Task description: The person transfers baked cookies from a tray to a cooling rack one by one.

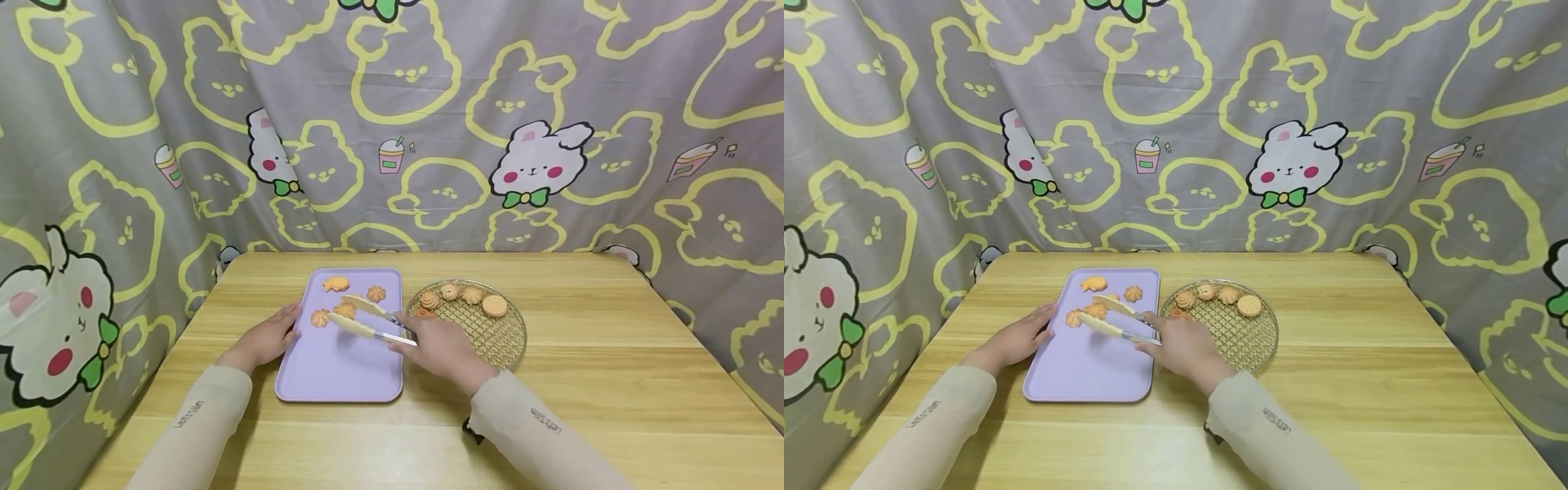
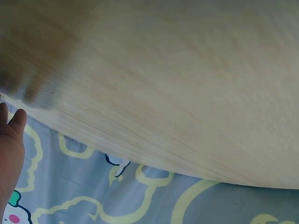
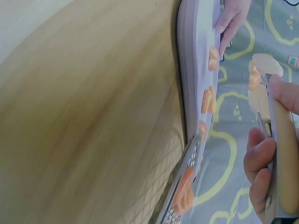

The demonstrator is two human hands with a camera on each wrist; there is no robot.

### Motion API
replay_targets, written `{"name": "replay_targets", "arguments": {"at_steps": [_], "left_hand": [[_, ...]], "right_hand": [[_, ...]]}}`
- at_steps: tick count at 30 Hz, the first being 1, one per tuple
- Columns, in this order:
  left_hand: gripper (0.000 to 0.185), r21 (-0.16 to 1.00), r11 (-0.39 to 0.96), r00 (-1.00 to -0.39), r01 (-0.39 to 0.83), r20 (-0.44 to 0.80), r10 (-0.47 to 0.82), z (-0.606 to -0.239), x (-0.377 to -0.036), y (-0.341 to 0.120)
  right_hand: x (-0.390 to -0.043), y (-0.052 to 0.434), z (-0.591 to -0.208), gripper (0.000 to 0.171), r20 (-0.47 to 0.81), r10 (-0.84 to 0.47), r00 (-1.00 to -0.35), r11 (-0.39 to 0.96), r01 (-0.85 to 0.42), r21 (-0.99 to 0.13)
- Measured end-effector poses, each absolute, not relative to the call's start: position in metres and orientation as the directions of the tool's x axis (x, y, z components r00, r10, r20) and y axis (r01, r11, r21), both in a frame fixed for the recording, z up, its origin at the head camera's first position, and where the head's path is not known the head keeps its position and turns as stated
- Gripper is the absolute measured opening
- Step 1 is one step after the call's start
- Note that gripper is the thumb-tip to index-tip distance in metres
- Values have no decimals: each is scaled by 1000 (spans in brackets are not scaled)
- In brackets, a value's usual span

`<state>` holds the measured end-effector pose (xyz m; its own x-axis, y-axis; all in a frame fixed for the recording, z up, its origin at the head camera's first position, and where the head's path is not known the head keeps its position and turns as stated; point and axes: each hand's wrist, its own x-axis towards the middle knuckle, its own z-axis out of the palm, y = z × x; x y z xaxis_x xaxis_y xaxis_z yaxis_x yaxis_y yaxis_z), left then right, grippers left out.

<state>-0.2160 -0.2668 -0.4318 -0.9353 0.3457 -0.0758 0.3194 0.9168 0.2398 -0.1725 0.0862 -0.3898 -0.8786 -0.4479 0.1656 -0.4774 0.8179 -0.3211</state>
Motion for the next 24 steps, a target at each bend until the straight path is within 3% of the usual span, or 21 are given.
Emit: {"name": "replay_targets", "arguments": {"at_steps": [24], "left_hand": [[60, 246, 912, -931, 330, -78, 358, -432, -217, -268]], "right_hand": [[-170, 152, -396, 66, 128, -272, -954, 890, -300, -344]]}}
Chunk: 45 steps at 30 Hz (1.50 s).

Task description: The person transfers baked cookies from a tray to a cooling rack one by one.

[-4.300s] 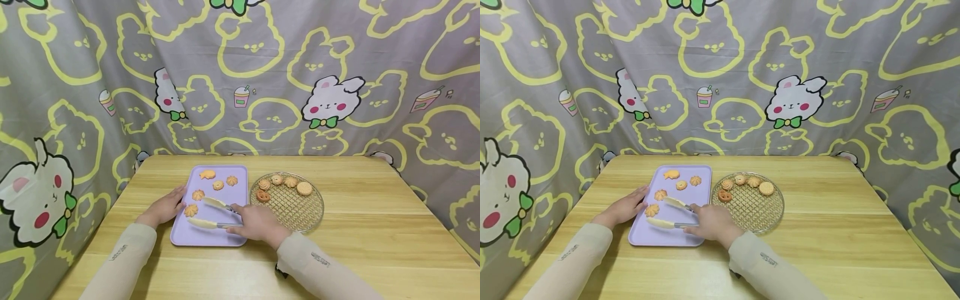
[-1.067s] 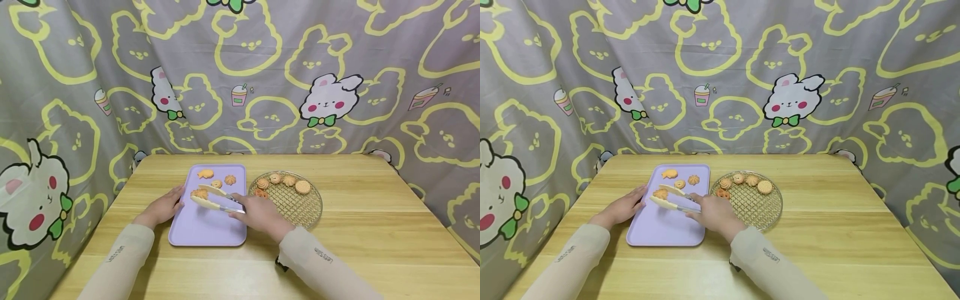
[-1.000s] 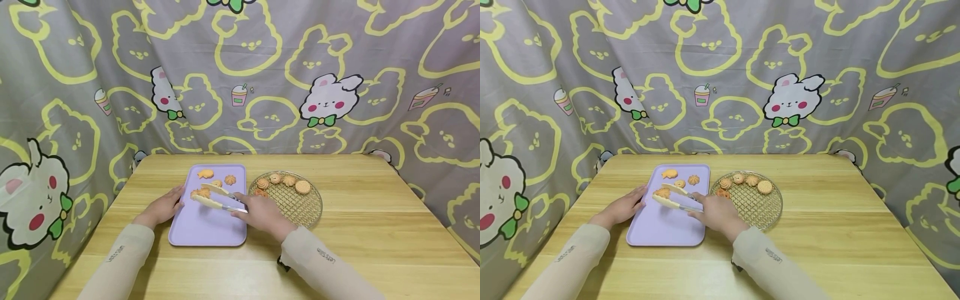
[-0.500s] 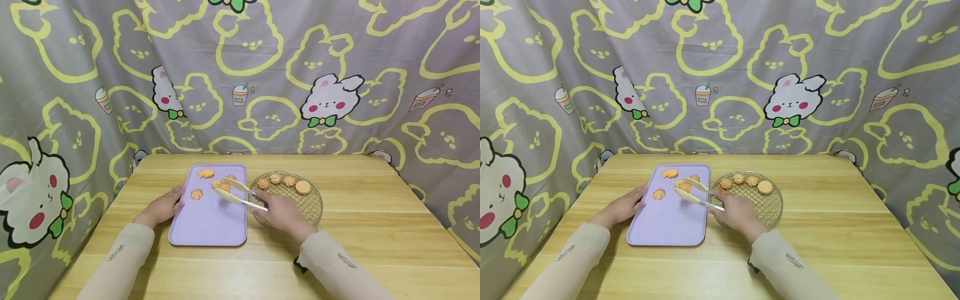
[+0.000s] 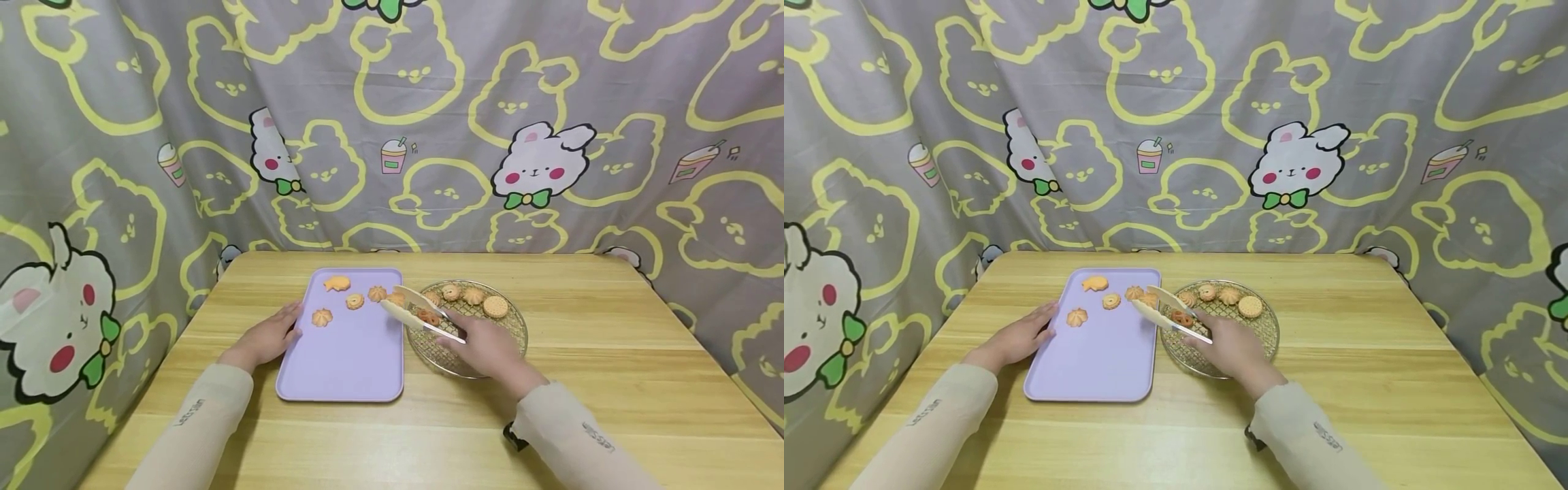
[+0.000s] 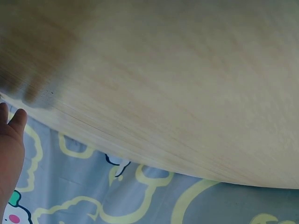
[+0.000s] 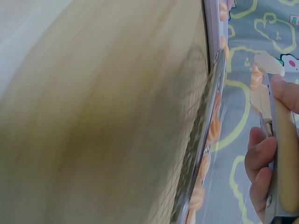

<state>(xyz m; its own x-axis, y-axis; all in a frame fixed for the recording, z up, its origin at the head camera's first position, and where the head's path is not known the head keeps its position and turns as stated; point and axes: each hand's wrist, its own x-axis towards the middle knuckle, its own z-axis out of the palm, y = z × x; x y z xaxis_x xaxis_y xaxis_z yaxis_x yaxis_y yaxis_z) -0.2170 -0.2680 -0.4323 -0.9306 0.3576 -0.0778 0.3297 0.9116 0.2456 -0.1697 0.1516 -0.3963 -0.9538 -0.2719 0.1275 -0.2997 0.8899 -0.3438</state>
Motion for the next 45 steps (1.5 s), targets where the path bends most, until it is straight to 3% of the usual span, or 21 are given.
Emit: {"name": "replay_targets", "arguments": {"at_steps": [23, 45], "left_hand": [[59, 247, 909, -929, 336, -71, 363, -430, -218, -267], [60, 248, 913, -931, 322, -92, 354, -433, -218, -270]], "right_hand": [[-164, 212, -402, 71, 114, -211, -971, 910, -237, -340], [-162, 228, -404, 71, 10, -199, -980, 931, -193, -309]]}}
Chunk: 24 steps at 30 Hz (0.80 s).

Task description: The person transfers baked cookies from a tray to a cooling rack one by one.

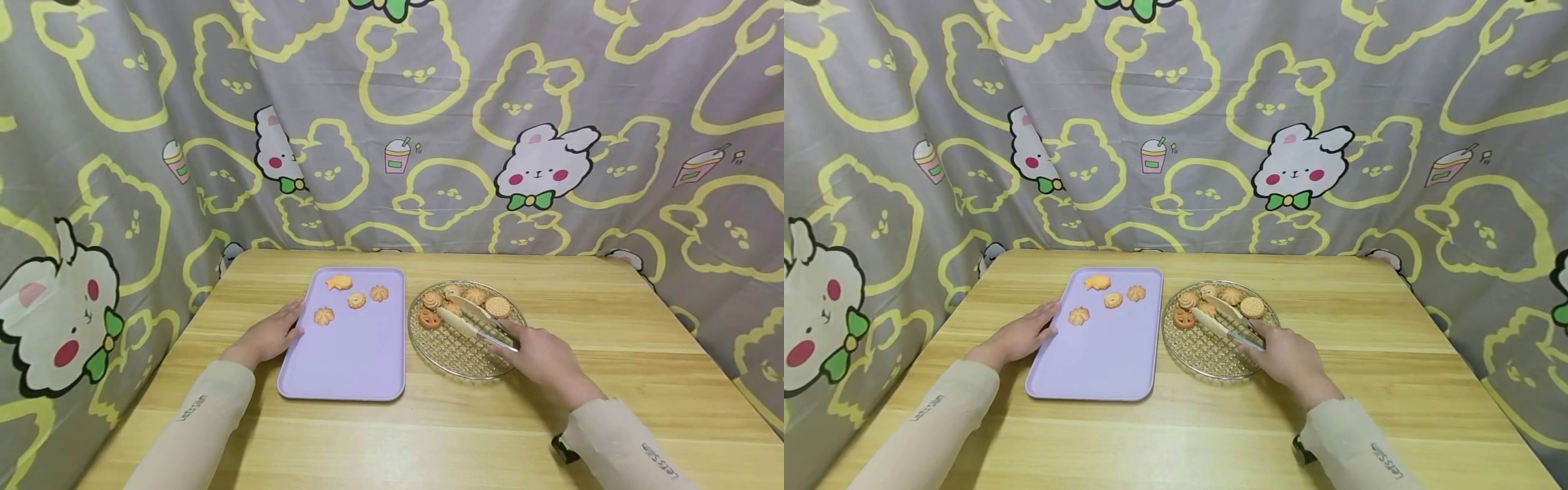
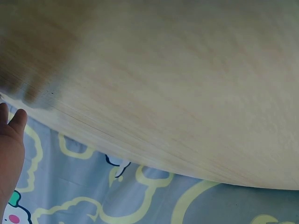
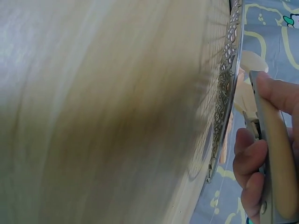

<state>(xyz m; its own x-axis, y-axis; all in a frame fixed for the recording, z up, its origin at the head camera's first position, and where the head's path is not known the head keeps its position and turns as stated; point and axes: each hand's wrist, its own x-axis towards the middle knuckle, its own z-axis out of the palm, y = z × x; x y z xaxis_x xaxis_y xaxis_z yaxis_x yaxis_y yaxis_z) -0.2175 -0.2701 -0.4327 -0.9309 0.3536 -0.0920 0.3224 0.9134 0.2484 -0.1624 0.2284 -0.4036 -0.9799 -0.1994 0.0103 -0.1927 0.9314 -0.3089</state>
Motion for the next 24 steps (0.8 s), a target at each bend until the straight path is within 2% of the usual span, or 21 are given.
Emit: {"name": "replay_targets", "arguments": {"at_steps": [24], "left_hand": [[59, 252, 916, -935, 314, -86, 344, -432, -217, -267]], "right_hand": [[-162, 234, -406, 81, 7, -181, -984, 929, -173, -328]]}}
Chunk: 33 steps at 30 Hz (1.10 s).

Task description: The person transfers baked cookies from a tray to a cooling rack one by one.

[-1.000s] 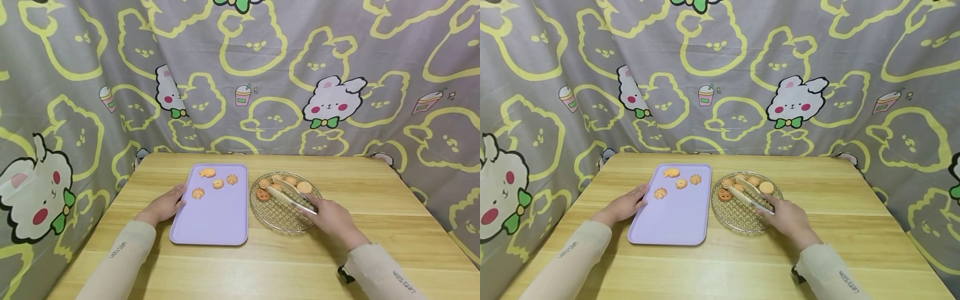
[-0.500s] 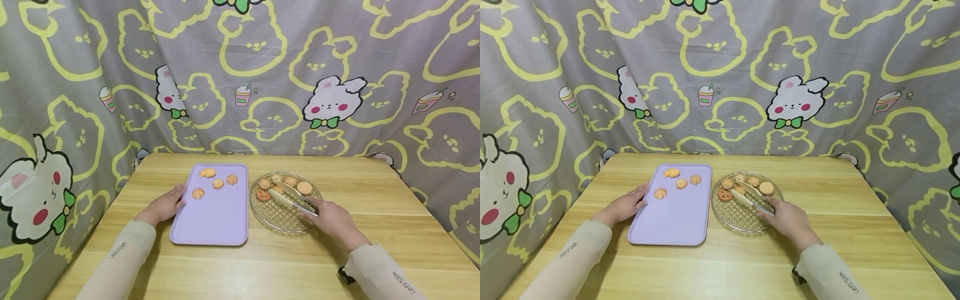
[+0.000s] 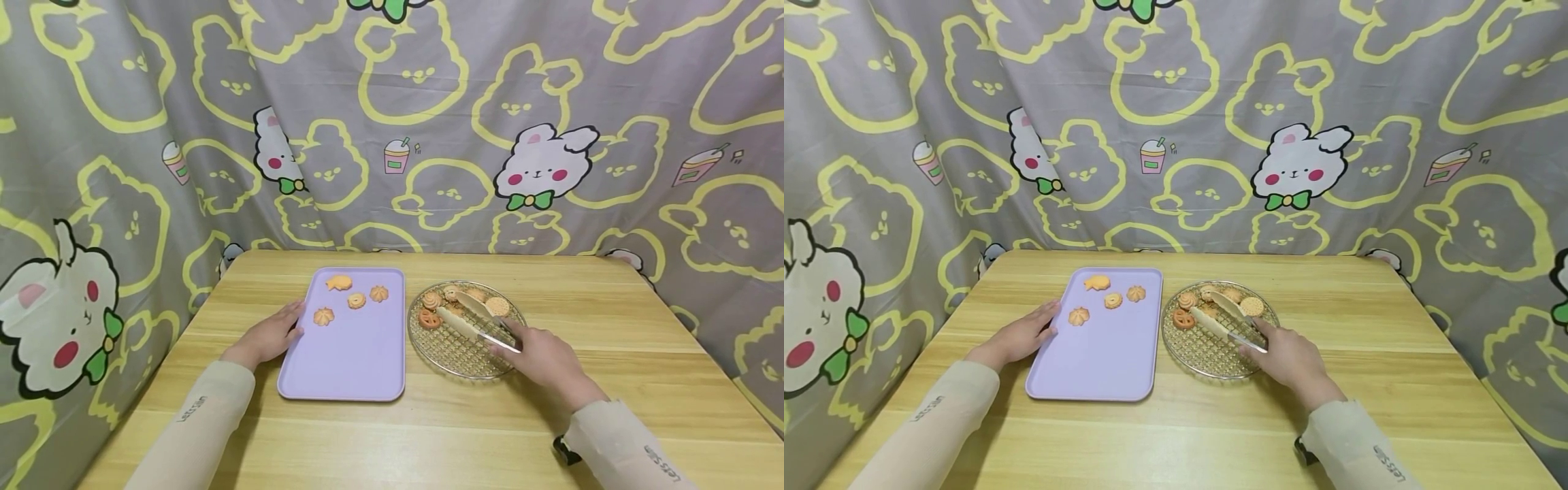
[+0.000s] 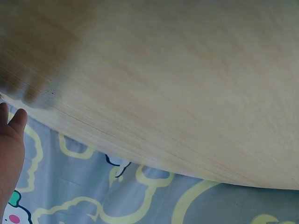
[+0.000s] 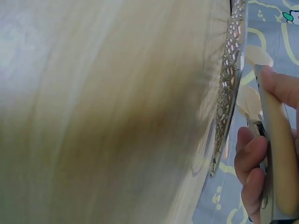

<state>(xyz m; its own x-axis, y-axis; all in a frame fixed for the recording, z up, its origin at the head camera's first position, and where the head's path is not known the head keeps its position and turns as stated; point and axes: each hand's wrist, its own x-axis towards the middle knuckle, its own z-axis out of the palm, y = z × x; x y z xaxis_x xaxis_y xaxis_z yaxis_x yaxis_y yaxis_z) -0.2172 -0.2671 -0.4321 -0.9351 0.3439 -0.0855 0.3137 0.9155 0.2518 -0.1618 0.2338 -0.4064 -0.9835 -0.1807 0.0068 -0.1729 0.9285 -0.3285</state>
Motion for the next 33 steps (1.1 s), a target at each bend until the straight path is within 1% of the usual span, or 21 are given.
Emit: {"name": "replay_targets", "arguments": {"at_steps": [8, 15, 22, 33], "left_hand": [[59, 265, 911, -934, 314, -87, 347, -431, -216, -267], [59, 264, 912, -935, 315, -80, 346, -431, -215, -267], [59, 270, 911, -935, 312, -84, 345, -431, -215, -266], [59, 266, 914, -937, 308, -84, 340, -433, -216, -266]], "right_hand": [[-161, 232, -402, 83, 33, -161, -986, 920, -162, -358], [-162, 227, -403, 89, 60, -177, -982, 912, -186, -366], [-164, 220, -405, 95, 94, -195, -976, 917, -215, -336], [-173, 198, -398, 102, 66, -210, -976, 913, -220, -345]]}}
